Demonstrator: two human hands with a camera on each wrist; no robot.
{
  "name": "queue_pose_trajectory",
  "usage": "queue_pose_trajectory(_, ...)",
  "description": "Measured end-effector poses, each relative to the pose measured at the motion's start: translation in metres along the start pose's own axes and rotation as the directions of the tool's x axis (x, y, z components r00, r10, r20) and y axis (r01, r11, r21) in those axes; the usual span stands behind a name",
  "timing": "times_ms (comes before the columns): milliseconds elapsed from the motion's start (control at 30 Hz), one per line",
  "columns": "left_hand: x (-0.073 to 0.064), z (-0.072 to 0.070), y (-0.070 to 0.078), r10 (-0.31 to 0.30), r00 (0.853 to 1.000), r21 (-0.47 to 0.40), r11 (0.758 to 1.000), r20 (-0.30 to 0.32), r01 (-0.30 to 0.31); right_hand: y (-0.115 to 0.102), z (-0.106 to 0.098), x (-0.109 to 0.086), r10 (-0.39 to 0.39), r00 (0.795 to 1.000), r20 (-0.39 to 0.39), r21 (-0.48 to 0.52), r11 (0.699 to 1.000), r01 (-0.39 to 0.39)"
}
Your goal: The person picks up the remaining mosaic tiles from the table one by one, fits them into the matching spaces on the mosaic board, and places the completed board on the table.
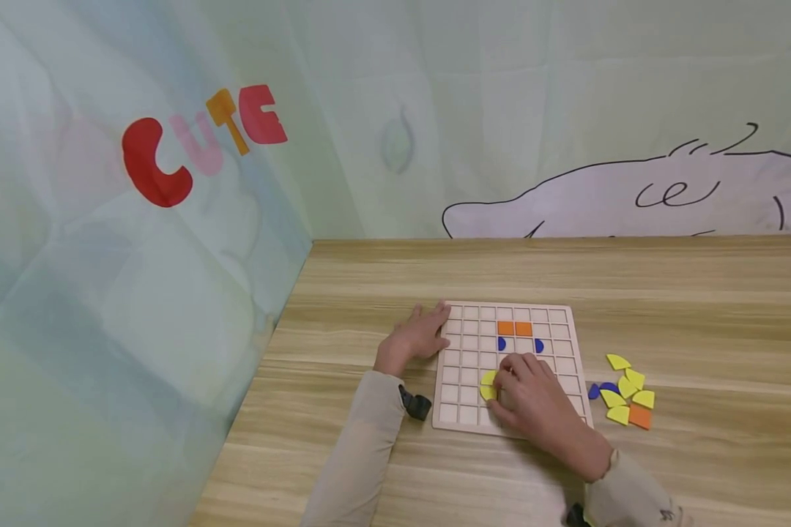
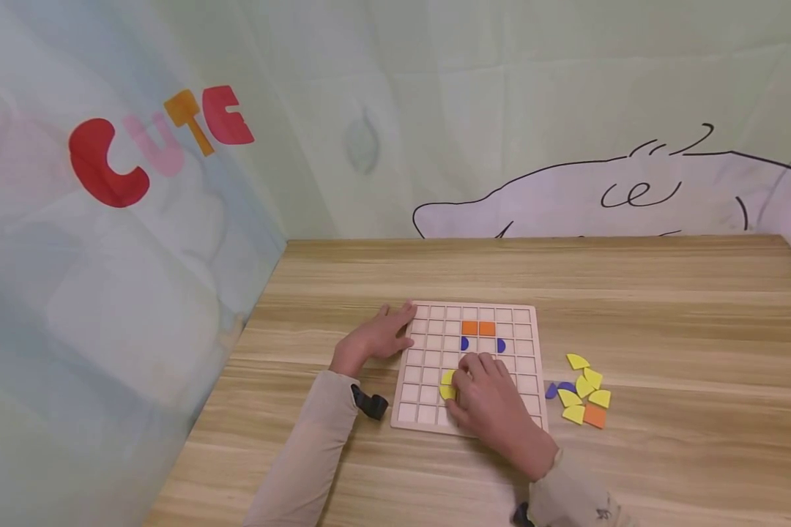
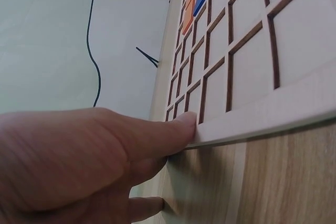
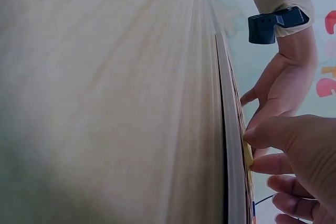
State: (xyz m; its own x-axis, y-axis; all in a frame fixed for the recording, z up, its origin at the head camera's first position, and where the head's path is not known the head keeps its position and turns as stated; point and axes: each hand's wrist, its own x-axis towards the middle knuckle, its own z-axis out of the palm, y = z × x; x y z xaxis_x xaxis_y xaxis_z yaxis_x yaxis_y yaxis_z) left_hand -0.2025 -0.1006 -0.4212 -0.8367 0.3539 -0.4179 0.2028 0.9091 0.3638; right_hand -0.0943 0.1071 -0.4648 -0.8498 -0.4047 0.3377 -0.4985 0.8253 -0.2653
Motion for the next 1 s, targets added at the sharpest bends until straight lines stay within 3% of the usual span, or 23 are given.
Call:
queue_pose_trajectory(267,-0.0006,-0.0014,0.0004,0.000,1.000,0.002,1.000,0.006,0.000,-0.0016,-0.0024,-0.0001,-0.026,1.000,-0.001,-0.041,0.999,0.026)
queue_pose_trajectory(533,-0.0002,-0.0008,0.0004,0.005,1.000,0.002,1.000,0.002,-0.005,-0.0056,-0.0054,-0.0010,0.025,0.999,0.029,-0.047,0.999,-0.024)
queue_pose_trajectory(1000,-0.0012,-0.0027,0.0015,0.002,1.000,-0.002,1.000,0.013,-0.002,-0.0076,-0.0041,-0.0027,0.049,0.999,0.022,-0.053,0.997,-0.048)
